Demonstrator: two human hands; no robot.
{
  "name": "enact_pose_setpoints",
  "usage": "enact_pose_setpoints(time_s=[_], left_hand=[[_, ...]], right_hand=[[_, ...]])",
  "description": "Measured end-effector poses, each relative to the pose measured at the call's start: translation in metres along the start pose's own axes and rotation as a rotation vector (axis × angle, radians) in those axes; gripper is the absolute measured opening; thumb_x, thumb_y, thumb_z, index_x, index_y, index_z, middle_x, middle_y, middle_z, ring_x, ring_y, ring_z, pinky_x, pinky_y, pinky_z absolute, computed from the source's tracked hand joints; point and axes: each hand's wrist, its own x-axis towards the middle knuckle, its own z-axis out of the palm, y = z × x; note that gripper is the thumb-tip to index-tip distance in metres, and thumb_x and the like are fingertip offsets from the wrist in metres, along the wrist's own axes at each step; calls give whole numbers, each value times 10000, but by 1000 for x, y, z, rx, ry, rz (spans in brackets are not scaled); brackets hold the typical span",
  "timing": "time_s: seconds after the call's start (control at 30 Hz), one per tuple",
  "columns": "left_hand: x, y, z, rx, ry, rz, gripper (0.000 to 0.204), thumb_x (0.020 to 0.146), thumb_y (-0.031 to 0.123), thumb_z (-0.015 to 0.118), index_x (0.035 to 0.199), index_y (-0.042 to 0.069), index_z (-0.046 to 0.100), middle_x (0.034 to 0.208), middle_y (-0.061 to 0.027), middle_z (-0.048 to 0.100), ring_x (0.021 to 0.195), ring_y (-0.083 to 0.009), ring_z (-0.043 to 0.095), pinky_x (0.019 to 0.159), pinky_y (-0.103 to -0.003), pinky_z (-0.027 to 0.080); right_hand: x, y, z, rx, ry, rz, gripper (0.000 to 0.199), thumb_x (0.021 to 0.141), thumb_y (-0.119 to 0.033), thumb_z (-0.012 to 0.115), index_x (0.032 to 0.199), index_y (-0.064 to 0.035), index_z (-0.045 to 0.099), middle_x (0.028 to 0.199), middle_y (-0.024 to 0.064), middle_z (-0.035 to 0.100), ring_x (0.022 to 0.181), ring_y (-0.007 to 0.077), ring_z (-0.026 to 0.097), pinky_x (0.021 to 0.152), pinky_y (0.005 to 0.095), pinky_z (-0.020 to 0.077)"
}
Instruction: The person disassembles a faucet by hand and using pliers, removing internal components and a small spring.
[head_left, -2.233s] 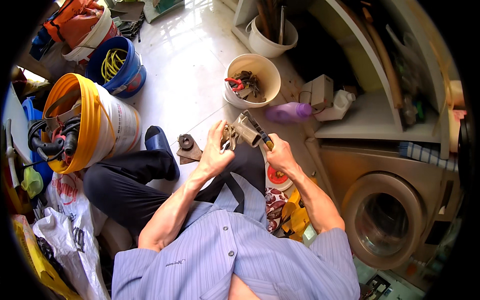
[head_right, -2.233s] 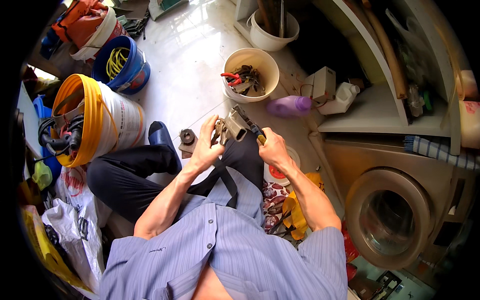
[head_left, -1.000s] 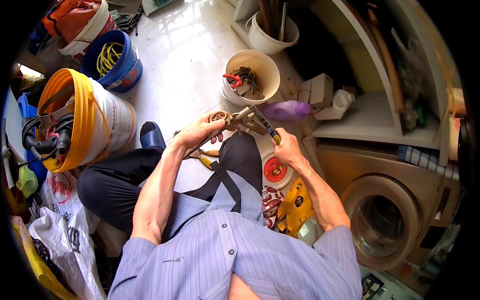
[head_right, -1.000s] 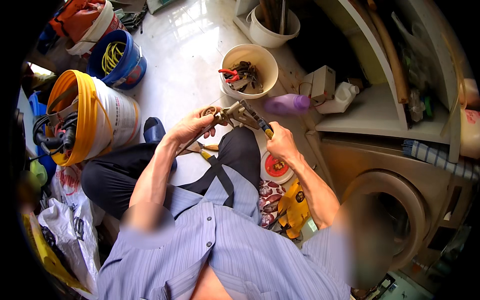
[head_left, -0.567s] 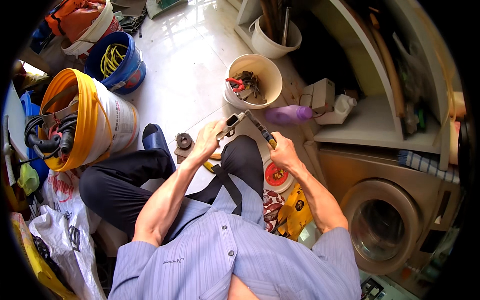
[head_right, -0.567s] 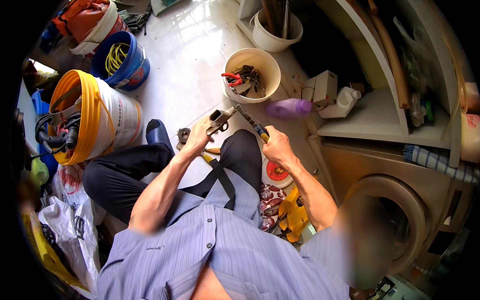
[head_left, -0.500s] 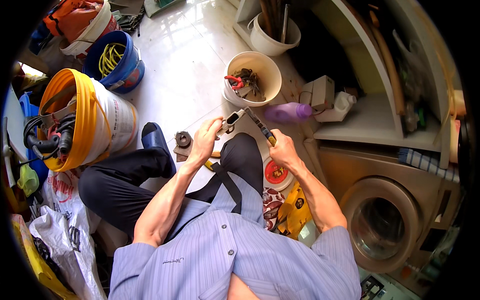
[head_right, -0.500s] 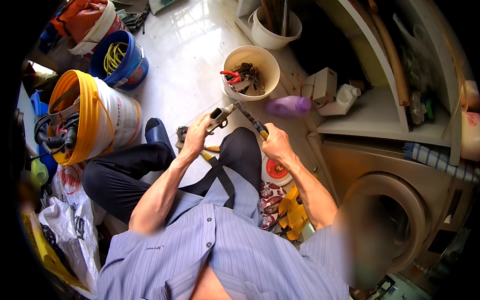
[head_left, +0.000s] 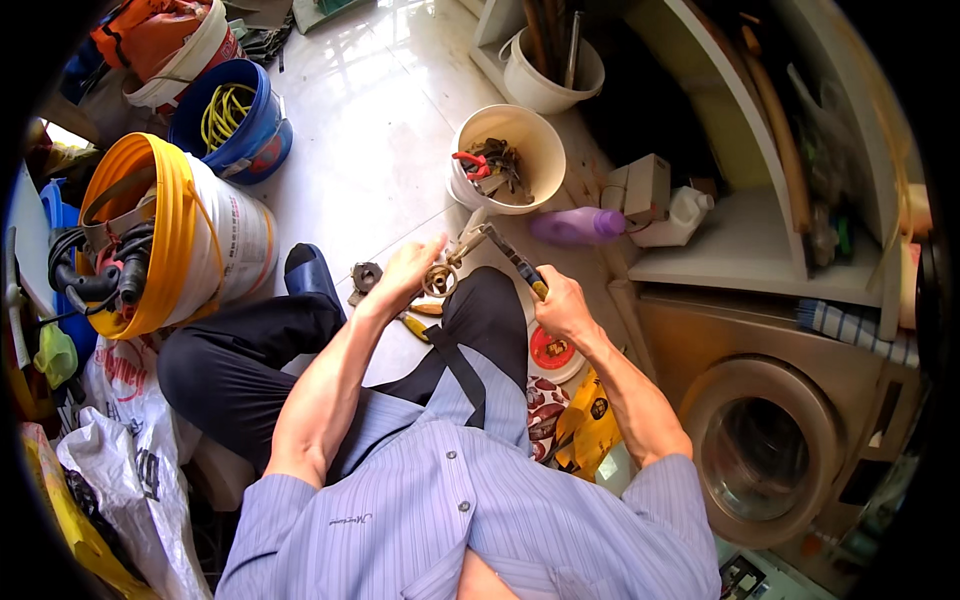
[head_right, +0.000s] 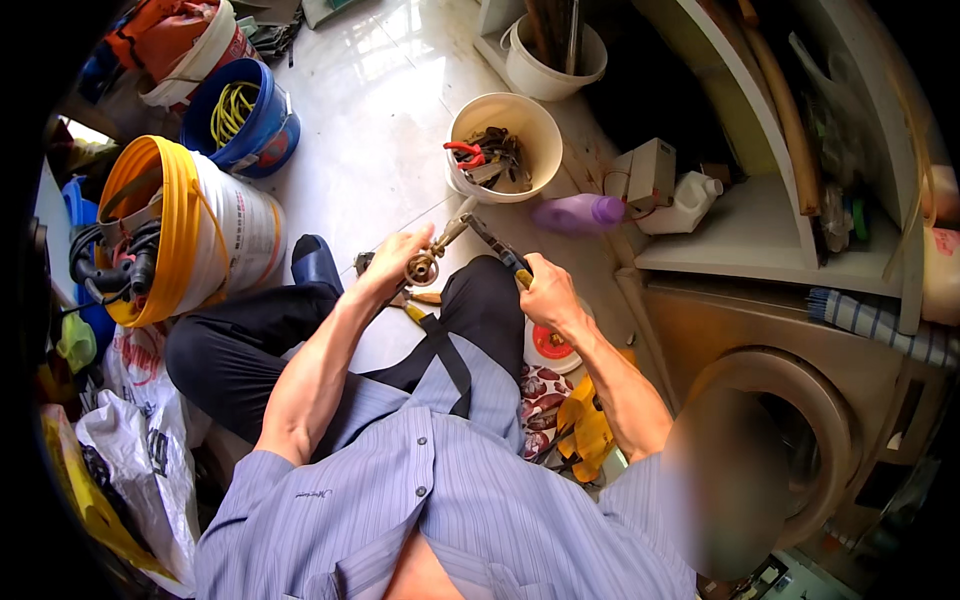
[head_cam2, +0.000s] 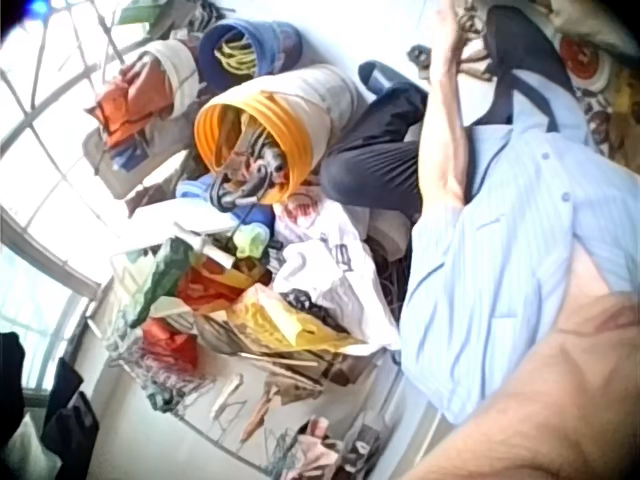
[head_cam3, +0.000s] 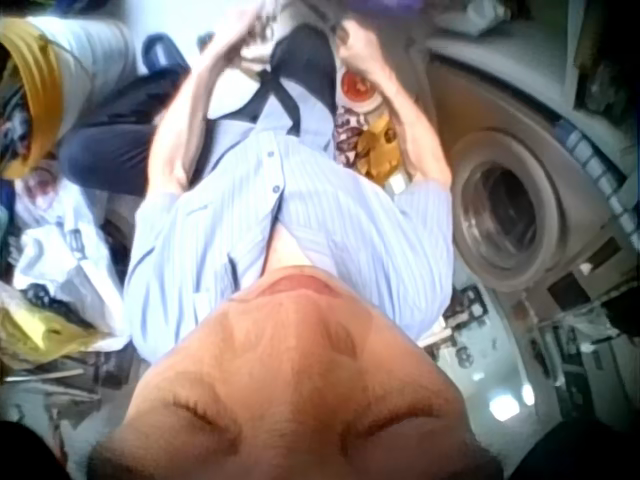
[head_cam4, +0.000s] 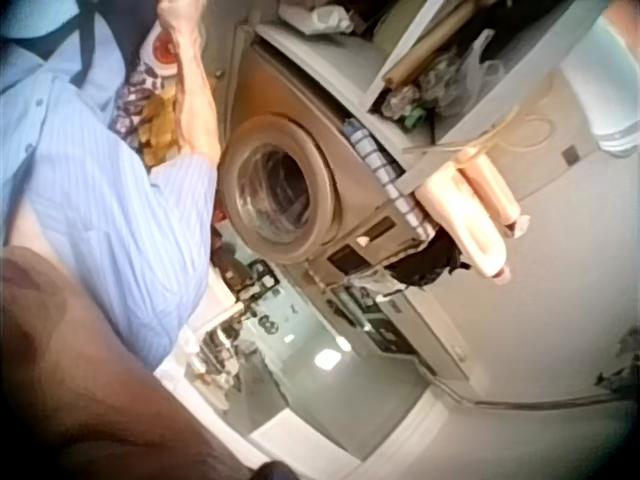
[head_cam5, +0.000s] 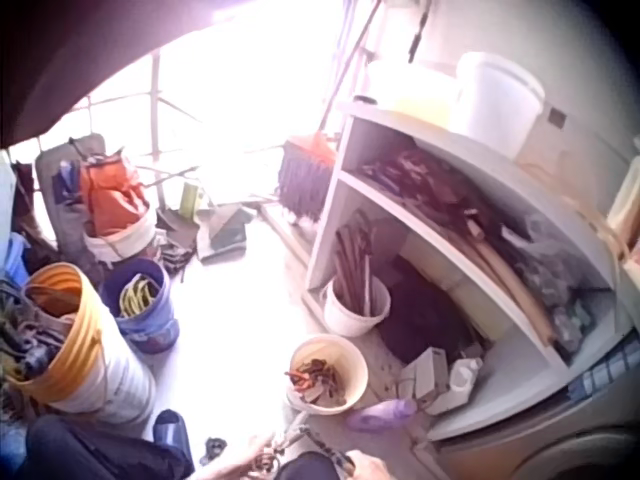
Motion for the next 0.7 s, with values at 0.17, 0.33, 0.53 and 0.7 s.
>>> enact_pose_setpoints(time_s=[0.17, 0.33, 0.53, 0.7], left_hand=[[-50, 3, 23, -111, 163, 533, 536, 998, 420, 600, 1306, -19, 598, 1175, -153, 674, 952, -214, 662, 887, -367, 533], [-53, 7, 35, 296, 325, 750, 648, 868, 317, 828, 1367, 15, 546, 1107, -191, 690, 985, -332, 687, 879, -390, 549], [-28, 38, 0, -250, 8, 161, 512, 1031, 419, 526, 1253, -36, 595, 777, -96, 686, 563, -119, 589, 500, -269, 431], [-17, 27, 1, -247, -9, 62, 533, 1055, 494, 455, 1218, 16, 627, 798, -120, 708, 547, -137, 584, 470, -288, 437]], right_hand=[[-1, 14, -2, 13, 7, 68, 347, 793, -6, 611, 1139, 13, 613, 995, 288, 688, 982, 476, 661, 844, 495, 522], [2, 10, 2, 57, 25, 115, 353, 784, 8, 590, 1137, 18, 616, 997, 293, 688, 974, 483, 661, 841, 504, 520], [0, 13, 2, 23, 31, 50, 348, 783, -3, 592, 1130, 13, 617, 987, 293, 689, 969, 481, 663, 845, 503, 525], [0, 23, 10, 3, 87, -46, 313, 796, -15, 608, 1108, 7, 622, 981, 289, 692, 962, 479, 667, 841, 502, 526]])
